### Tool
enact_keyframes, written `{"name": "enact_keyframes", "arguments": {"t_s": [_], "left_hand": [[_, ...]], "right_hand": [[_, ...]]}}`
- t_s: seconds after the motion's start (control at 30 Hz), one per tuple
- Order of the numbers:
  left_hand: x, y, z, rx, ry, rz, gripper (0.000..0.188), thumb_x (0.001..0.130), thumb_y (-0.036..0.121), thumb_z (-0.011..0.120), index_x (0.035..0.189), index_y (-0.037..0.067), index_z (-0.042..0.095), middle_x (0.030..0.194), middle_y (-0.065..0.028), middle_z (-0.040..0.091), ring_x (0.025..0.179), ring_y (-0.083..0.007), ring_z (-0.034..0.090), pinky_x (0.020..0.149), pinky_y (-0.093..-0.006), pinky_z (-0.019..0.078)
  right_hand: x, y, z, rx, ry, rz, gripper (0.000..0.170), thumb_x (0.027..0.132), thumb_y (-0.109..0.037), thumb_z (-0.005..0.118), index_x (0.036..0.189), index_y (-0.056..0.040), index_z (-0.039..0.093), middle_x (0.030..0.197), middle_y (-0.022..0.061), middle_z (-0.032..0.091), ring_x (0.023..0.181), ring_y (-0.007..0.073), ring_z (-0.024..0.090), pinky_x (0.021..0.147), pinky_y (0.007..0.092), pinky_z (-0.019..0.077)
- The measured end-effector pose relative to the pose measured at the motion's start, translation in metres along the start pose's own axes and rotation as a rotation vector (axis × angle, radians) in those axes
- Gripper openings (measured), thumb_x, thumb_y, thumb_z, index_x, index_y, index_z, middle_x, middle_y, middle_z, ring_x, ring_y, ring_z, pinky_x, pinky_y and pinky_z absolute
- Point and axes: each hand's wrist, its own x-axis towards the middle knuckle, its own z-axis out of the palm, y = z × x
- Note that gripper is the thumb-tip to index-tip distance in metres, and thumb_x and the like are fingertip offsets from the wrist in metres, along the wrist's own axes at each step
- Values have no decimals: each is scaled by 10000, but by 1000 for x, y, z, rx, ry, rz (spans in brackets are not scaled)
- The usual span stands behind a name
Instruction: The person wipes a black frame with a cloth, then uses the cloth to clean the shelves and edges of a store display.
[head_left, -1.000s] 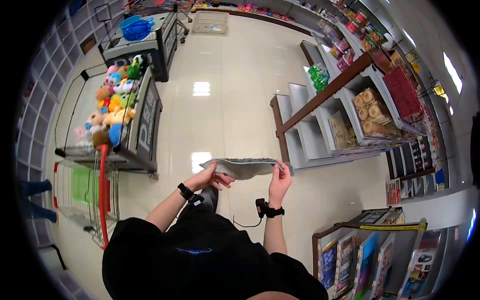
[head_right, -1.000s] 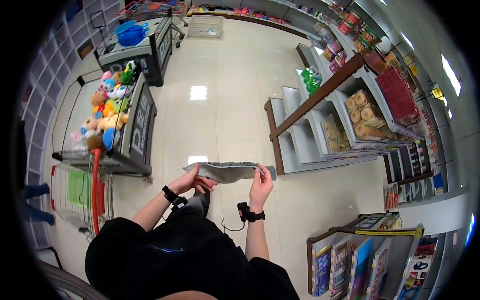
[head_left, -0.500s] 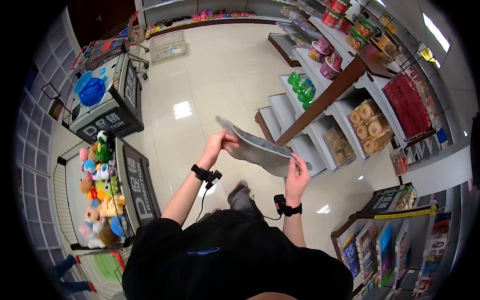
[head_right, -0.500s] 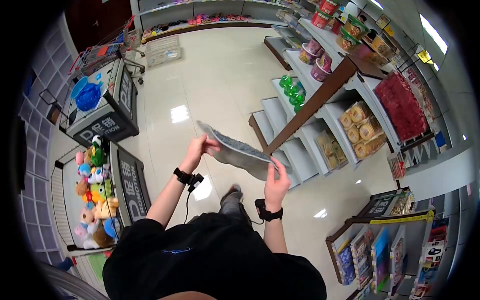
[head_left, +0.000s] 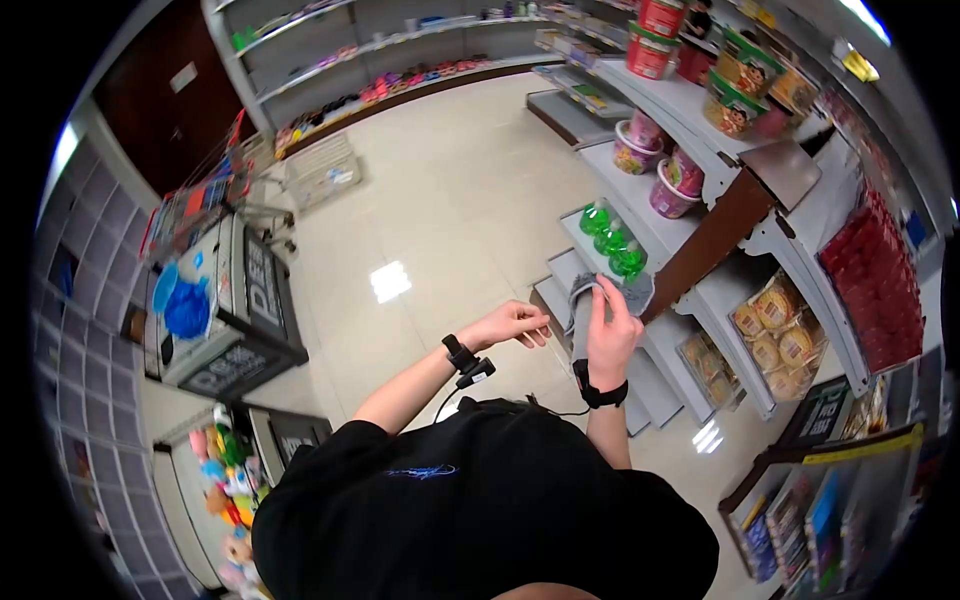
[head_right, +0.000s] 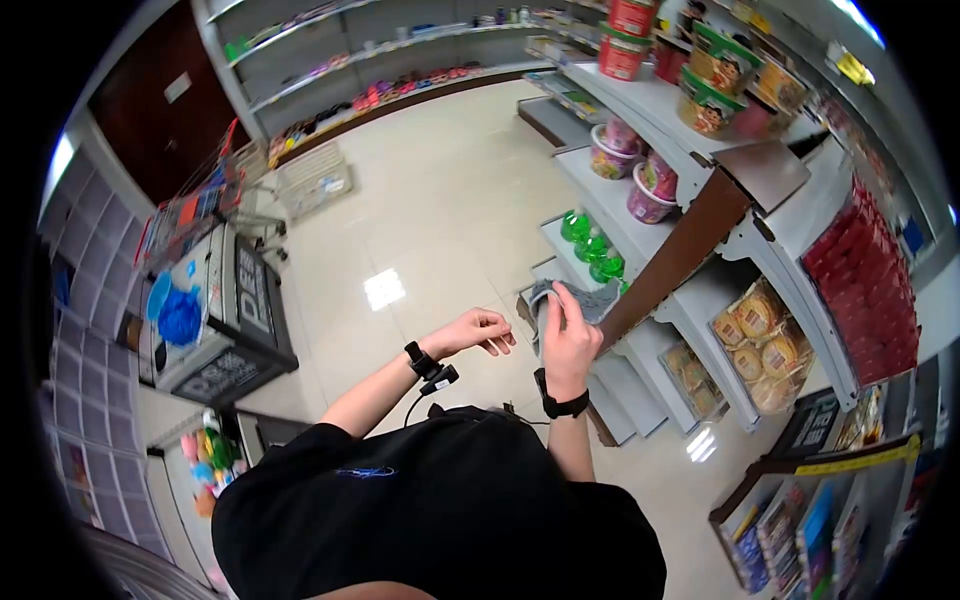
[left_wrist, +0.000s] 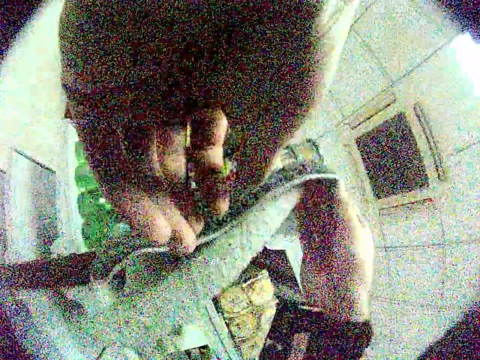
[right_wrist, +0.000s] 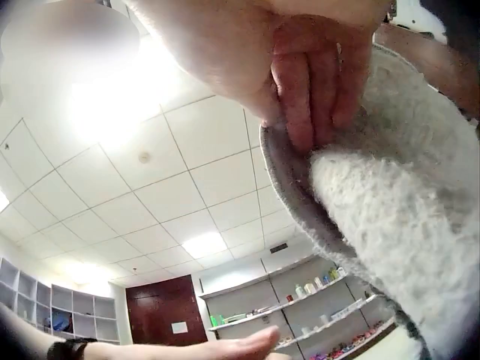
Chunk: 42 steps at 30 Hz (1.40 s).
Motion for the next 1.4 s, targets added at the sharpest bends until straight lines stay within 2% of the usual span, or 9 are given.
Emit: {"name": "enact_keyframes", "arguments": {"t_s": [0.27, 0.43, 0.63, 0.73, 0.77, 0.83, 0.97, 1.03, 1.4], "left_hand": [[100, 82, -33, 35, -167, 277, 372, 1065, 246, 608, 1357, 17, 635, 1225, -105, 722, 1077, -189, 708, 869, -323, 575], [178, 108, -55, 204, -51, 584, 477, 995, 173, 687, 1431, 23, 565, 1358, -127, 615, 1179, -227, 640, 951, -337, 546], [248, 146, -77, 331, -111, 794, 711, 911, 147, 764, 1518, 5, 420, 1520, -231, 393, 1362, -364, 473, 1115, -414, 441], [258, 168, -89, 511, -176, 1063, 753, 890, 148, 780, 1526, -4, 407, 1539, -244, 376, 1387, -396, 435, 1133, -428, 421], [257, 178, -92, 550, -199, 1090, 730, 881, 165, 786, 1499, -15, 442, 1493, -245, 425, 1324, -405, 488, 1087, -430, 453], [266, 183, -104, 467, -355, 1111, 681, 885, 176, 784, 1461, -22, 479, 1417, -226, 484, 1255, -389, 527, 1030, -428, 476], [289, 190, -119, 386, -659, 836, 451, 875, 199, 806, 1212, 11, 573, 1034, -137, 593, 897, -280, 589, 799, -364, 494], [299, 192, -118, 357, -732, 811, 380, 899, 243, 800, 1068, 19, 544, 866, -91, 554, 716, -224, 542, 659, -344, 466], [334, 214, -83, 386, -693, 638, 325, 923, 246, 766, 1027, 0, 580, 804, -144, 627, 686, -287, 612, 658, -370, 509]], "right_hand": [[87, 42, 26, -206, 221, -16, 285, 897, -97, 772, 1181, -126, 764, 902, 88, 788, 568, 180, 693, 634, 321, 515], [127, 77, 42, -181, 375, -240, 427, 794, 77, 788, 1186, -94, 767, 1058, 117, 766, 956, 286, 732, 905, 357, 551], [147, 67, 61, -453, 399, -363, 461, 739, 22, 814, 1180, -100, 760, 1088, 135, 753, 1009, 341, 713, 921, 420, 543], [162, 49, 75, -473, 397, -447, 507, 739, 23, 785, 1229, -90, 727, 1161, 168, 728, 1079, 372, 690, 983, 448, 522], [164, 44, 84, -421, 479, -308, 420, 792, 19, 777, 1202, -49, 716, 1112, 196, 740, 1040, 374, 713, 973, 465, 542], [174, 55, 92, -578, 576, -408, 420, 881, -14, 762, 1280, 43, 641, 1189, 240, 716, 1087, 351, 711, 995, 470, 552], [189, 66, 104, -599, 495, -98, 684, 966, -133, 666, 1541, 101, 377, 1543, 247, 495, 1364, 326, 547, 1141, 385, 409], [193, 78, 108, -668, 497, -34, 738, 892, -120, 716, 1534, 83, 414, 1452, 259, 558, 1303, 373, 585, 1119, 430, 427], [224, 139, 78, -742, 399, 293, 932, 965, -226, 639, 1635, 68, 63, 1599, 371, 325, 1475, 498, 374, 1184, 438, 360]]}}
